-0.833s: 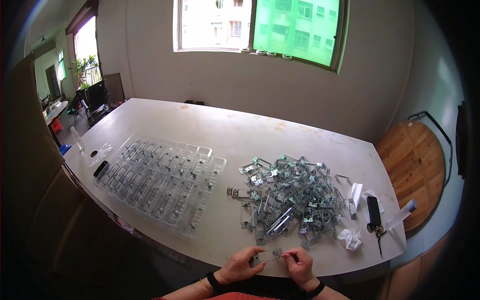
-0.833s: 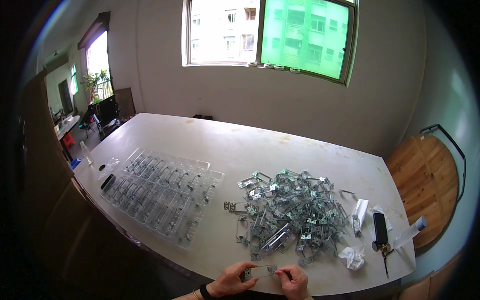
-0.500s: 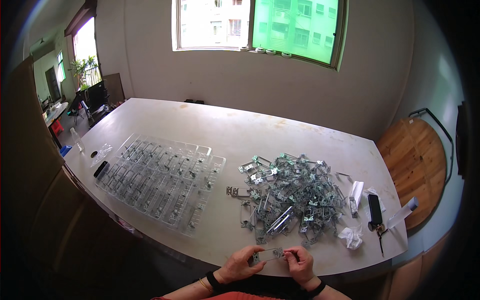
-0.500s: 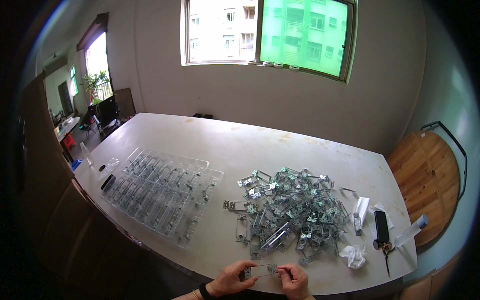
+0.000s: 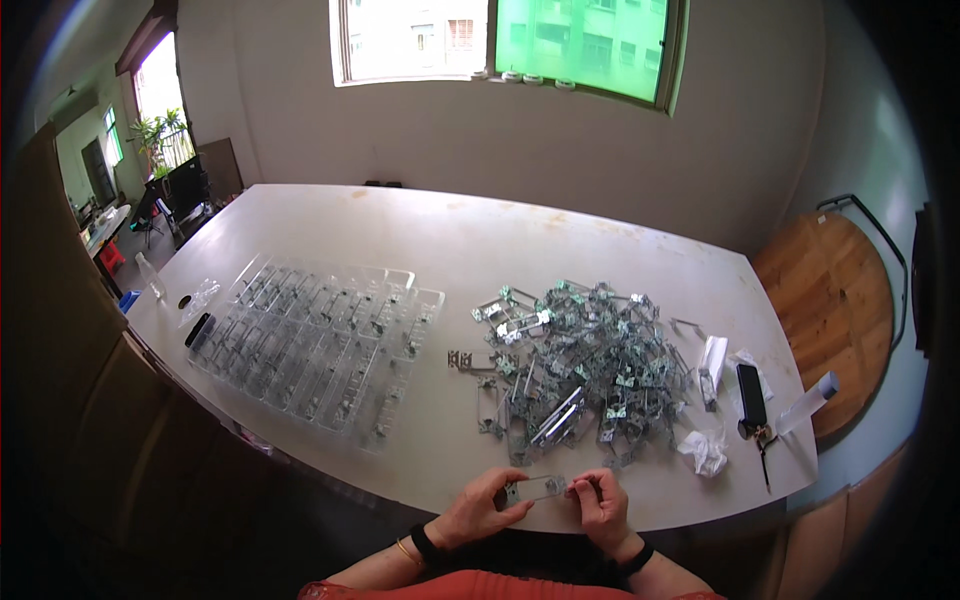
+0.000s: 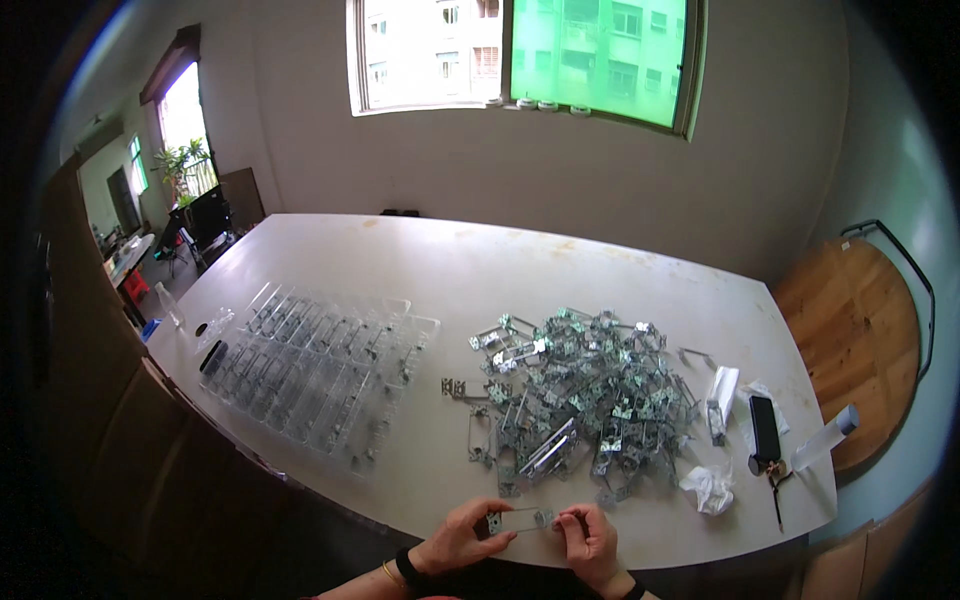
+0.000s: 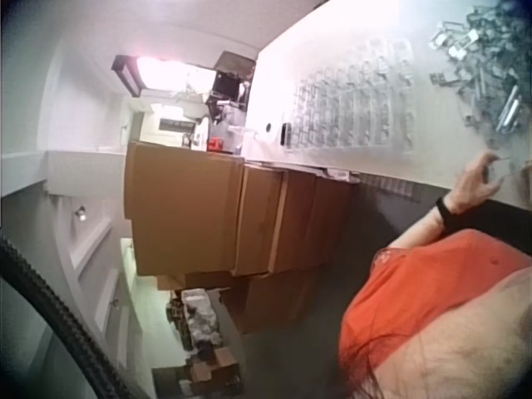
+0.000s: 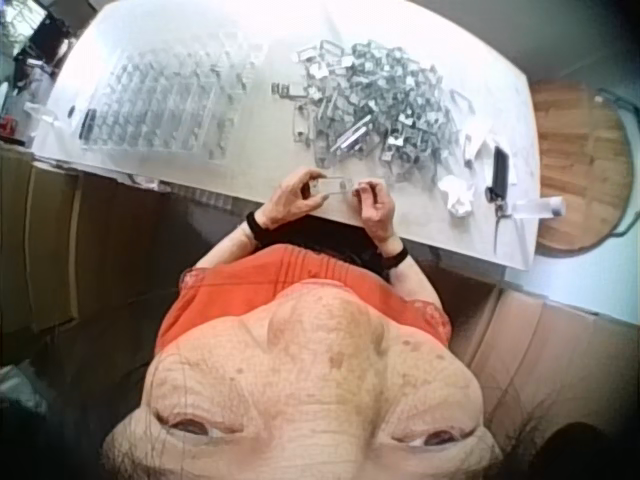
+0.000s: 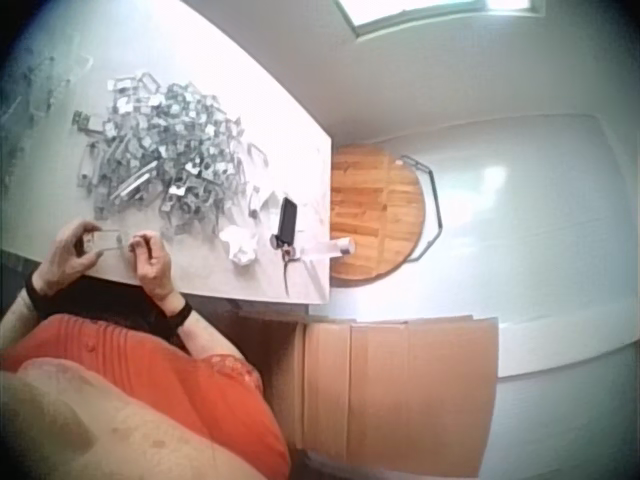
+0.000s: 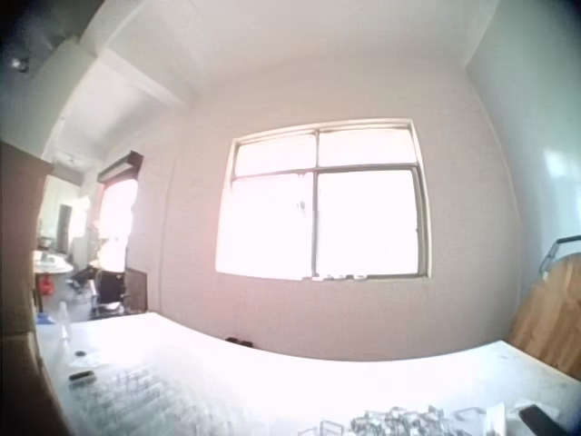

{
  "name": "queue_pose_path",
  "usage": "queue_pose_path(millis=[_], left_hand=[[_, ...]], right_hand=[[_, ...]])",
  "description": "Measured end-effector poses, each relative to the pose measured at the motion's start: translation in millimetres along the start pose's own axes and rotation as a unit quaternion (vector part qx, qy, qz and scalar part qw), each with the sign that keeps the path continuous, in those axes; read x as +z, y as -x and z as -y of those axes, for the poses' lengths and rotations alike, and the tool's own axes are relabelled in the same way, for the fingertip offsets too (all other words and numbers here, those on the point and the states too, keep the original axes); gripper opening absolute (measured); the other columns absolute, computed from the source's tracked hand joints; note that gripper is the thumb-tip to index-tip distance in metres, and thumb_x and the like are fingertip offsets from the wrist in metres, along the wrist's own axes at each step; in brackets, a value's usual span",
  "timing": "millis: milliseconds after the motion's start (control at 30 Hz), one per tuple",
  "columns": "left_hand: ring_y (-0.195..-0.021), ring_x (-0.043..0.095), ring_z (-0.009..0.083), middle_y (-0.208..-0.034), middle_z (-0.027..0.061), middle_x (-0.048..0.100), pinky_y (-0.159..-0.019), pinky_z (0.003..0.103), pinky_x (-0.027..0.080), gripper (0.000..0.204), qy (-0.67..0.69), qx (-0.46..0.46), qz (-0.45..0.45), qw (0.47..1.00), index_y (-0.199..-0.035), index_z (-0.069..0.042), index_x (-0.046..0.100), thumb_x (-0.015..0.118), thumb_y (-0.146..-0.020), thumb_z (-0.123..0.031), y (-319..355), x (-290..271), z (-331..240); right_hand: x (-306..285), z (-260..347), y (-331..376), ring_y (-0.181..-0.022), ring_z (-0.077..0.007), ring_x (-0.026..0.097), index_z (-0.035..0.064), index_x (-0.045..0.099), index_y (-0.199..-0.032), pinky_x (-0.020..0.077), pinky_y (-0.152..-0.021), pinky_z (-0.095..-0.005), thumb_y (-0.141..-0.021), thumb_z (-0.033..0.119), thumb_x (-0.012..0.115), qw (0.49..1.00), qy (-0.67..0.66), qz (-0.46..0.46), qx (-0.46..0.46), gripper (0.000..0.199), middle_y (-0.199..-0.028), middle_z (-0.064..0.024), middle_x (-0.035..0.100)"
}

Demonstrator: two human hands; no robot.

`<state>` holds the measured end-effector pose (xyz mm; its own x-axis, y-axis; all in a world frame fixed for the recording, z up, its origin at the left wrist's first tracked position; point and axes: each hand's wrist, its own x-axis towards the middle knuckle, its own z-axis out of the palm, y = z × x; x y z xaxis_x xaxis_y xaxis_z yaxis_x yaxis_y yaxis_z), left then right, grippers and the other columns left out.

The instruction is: The person assembles small metal components by hand, inserting pins into brackets and placing the finished units into a clear plastic tray. They repeatedly pick parts from a pile on the table, align them, and insert the pin before moving the assembled piece to the tray.

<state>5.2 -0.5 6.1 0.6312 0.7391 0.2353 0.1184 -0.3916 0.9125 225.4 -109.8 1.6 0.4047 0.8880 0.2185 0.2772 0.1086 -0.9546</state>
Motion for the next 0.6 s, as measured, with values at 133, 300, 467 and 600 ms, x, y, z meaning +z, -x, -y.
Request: queue_pose_path(millis=[133, 300, 467, 600], left_hand=[[-0.067, 0.054, 0.0063, -0.097, 0.0027, 0.065, -0.06, 0.025, 0.046, 0.044, 0.027, -0.014, -0.004, 1.0, -0.13, -0.006, 0.067, 0.084, -0.091, -0.017, -3, 2, -4], [-0.071, 0.054, 0.0014, -0.093, -0.0035, 0.065, -0.061, 0.02, 0.044, 0.036, 0.149, -0.123, 0.044, 0.98, -0.133, -0.005, 0.063, 0.076, -0.099, -0.011, -8, 6, -19], [-0.088, 0.064, 0.0047, -0.115, 0.0017, 0.068, -0.077, 0.019, 0.051, 0.039, 0.221, -0.148, 0.041, 0.963, -0.14, -0.003, 0.053, 0.068, -0.105, -0.006, -14, 24, -3], [-0.094, 0.063, 0.0048, -0.115, 0.0015, 0.067, -0.082, 0.02, 0.051, 0.04, 0.226, -0.108, 0.032, 0.968, -0.14, -0.003, 0.053, 0.07, -0.104, -0.009, -17, 36, 3]], right_hand=[[-3, 0, -1, -0.081, -0.0143, 0.072, 0.0025, 0.064, -0.108, 0.0563, -0.074, -0.0295, -0.108, 0.014, 0.064, 0.999, 0.025, 0.027, -0.011, 0.011, -0.089, -0.0077, 0.075], [-7, 7, -1, -0.084, -0.0112, 0.069, 0.0033, 0.062, -0.109, 0.0559, -0.078, -0.0272, -0.109, 0.013, 0.063, 0.997, 0.053, 0.064, 0.0, 0.01, -0.092, -0.0048, 0.074], [-8, 5, -2, -0.078, -0.0165, 0.069, 0.0031, 0.066, -0.11, 0.0543, -0.071, -0.0299, -0.107, 0.014, 0.066, 0.997, 0.037, 0.06, -0.009, 0.012, -0.086, -0.008, 0.072], [-8, 3, -6, -0.078, -0.0189, 0.071, 0.003, 0.066, -0.111, 0.0547, -0.071, -0.0306, -0.106, 0.013, 0.068, 0.997, 0.041, 0.068, -0.024, 0.012, -0.087, -0.0092, 0.072]])
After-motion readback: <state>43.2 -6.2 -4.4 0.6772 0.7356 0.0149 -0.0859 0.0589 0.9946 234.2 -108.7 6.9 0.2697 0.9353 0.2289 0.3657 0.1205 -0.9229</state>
